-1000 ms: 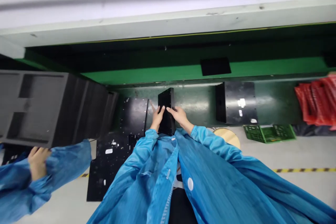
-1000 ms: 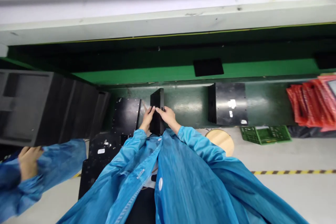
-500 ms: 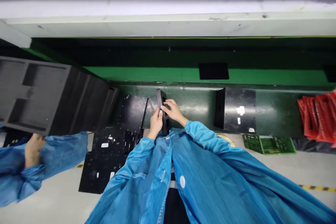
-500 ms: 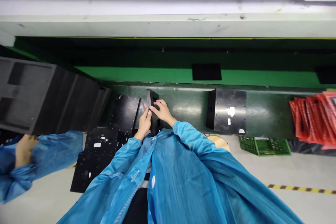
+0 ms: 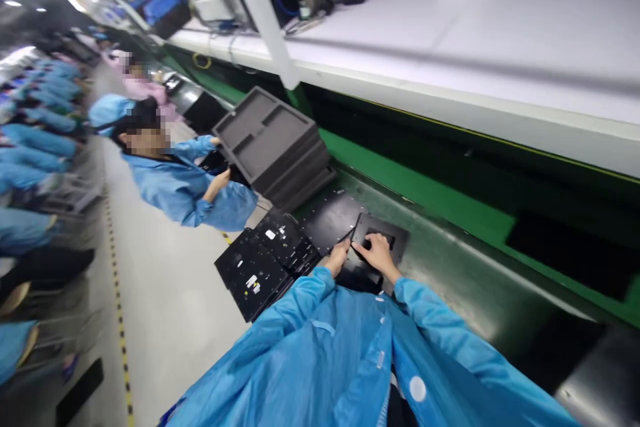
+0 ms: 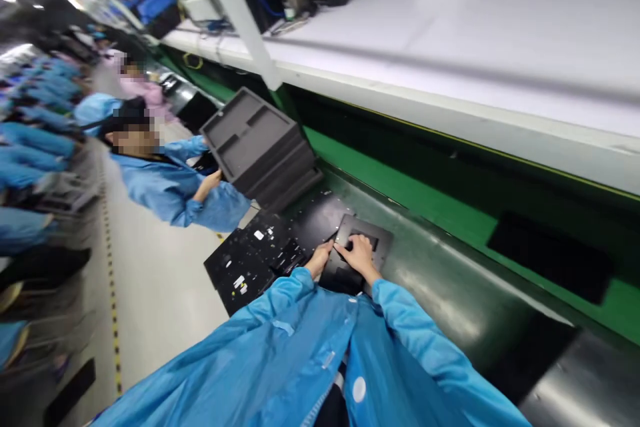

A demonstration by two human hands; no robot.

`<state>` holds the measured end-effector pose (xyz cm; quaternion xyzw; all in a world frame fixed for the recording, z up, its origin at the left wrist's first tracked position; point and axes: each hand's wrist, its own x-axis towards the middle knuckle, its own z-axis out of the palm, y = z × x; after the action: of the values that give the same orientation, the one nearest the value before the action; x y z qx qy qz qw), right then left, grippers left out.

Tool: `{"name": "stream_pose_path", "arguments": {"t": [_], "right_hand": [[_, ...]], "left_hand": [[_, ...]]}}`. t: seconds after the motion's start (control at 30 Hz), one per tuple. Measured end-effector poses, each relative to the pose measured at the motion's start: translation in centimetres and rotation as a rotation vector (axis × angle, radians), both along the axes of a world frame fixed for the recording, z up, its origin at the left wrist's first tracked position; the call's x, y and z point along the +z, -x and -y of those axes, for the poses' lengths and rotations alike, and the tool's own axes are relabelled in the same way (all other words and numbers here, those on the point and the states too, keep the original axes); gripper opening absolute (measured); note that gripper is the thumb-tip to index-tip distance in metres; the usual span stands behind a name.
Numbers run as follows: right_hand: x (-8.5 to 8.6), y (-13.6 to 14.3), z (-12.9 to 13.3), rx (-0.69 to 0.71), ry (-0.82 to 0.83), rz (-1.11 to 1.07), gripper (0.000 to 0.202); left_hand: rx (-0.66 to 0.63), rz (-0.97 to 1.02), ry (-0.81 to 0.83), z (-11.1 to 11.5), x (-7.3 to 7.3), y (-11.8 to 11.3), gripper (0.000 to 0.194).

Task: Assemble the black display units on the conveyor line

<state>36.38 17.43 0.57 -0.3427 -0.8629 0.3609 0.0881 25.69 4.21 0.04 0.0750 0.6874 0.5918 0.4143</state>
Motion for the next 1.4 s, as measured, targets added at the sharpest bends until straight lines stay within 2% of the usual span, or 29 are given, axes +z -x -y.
{"name": "stream_pose_path", "arguments": {"t": [0.13, 0.27, 0.4, 0.5, 0.6, 0.77, 0.93, 1.0, 1.1, 1.2, 1.3, 1.4], "right_hand": [[-1.6, 0.3, -0.3, -0.050, -0.040, -0.037, 0.082], [-1.8, 0.1, -0.3, -0.124, -0.041, -0.061, 0.094], [-0.2, -0.4, -0.2, -0.119, -0.068, -0.180, 0.086], [1.4, -1.1, 0.0, -0.067, -0.096, -0.244, 0.080], [2.4, -2.1, 0.1, -0.077, -0.133, -0.252, 0.078], [2.6, -2.7, -0.2, -0.183, -0.084, -0.180, 0.083], [4.1, -1.3, 0.4, -0.332, -0.081, 0.047, 0.089], [5.2, -1.0, 0.5, -0.361, -0.012, 0.083, 0.090], [6.4, -2.6, -0.3, -0.457, 0.141, 0.024, 0.087], [6.8, -6.5, -2.3, -0.634, 0.199, -0.098, 0.079], [6.5, -11.6, -4.3, -0.883, 0.283, -0.130, 0.070], [5.5, -15.7, -5.7, -1.033, 0.416, -0.299, 0.085]], "left_hand": [[-0.101, -0.121, 0.023, -0.3, -1.8, 1.2, 0.066], [-0.185, -0.277, 0.153, -0.7, -2.4, 1.8, 0.053], [-0.176, -0.333, 0.169, -0.9, -2.6, 1.5, 0.036], [-0.188, -0.312, 0.124, -1.8, -2.9, 1.0, 0.034], [-0.175, -0.286, 0.258, -3.6, -3.0, 0.7, 0.033], [-0.100, -0.301, 0.454, -5.9, -1.9, -0.4, 0.037], [-0.038, -0.406, 0.373, -6.8, 0.7, -1.6, 0.039], [-0.052, -0.459, 0.369, -7.0, 2.2, -1.3, 0.041], [-0.067, -0.562, 0.440, -6.4, 4.5, 0.9, 0.044], [-0.054, -0.636, 0.509, -4.6, 6.4, 5.4, 0.045], [-0.021, -0.678, 0.542, -2.6, 7.4, 10.7, 0.041], [-0.014, -0.692, 0.554, -1.8, 7.6, 15.0, 0.037]]}}
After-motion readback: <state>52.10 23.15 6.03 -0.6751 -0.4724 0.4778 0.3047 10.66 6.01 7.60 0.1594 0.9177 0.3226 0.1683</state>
